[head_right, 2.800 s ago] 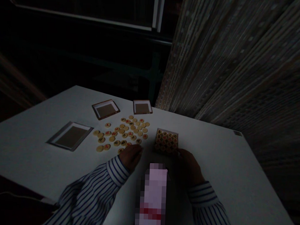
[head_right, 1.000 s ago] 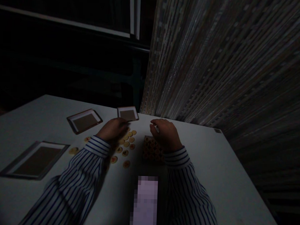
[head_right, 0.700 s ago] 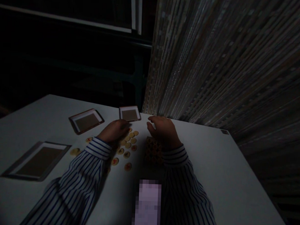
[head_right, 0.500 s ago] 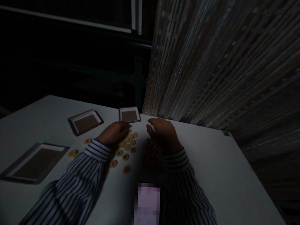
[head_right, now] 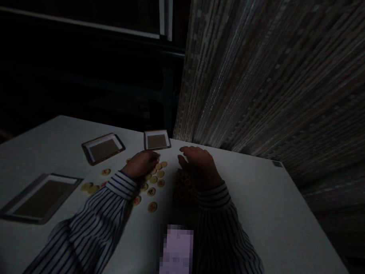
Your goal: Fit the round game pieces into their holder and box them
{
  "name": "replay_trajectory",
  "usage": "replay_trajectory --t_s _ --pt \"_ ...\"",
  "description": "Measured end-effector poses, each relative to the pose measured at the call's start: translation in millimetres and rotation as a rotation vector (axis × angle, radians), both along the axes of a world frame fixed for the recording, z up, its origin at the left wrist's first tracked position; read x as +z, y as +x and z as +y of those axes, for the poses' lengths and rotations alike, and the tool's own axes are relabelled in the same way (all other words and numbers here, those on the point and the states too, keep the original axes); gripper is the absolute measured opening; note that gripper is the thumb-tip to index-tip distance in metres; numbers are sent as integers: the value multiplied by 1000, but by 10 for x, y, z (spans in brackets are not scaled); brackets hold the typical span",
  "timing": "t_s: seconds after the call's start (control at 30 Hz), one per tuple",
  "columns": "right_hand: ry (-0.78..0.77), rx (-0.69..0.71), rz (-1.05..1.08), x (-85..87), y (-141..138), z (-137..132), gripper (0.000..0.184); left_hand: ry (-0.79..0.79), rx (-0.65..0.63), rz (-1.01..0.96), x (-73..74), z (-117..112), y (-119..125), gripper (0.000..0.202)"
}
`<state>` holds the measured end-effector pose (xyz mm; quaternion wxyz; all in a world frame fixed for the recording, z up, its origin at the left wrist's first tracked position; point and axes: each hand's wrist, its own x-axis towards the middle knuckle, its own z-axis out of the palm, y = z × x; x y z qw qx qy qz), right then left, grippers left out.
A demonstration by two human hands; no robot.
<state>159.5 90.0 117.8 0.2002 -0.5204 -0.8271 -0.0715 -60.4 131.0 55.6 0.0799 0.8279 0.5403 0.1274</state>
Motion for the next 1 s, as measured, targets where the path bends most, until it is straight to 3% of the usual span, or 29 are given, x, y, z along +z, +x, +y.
replay_trajectory --t_s 0.33,0.47,0.63,1.0 --pt "-18 0 -4 8 24 -5 26 -70 40 -99 -2 4 13 21" --pt "-24 0 -10 1 29 -13 27 -18 43 -108 8 2 3 25" --pt "-29 10 9 19 44 -12 27 75 45 -162 108 -28 16 29" --pt "-53 -15 67 105 76 -57 26 197 -30 -524 324 -118 108 25"
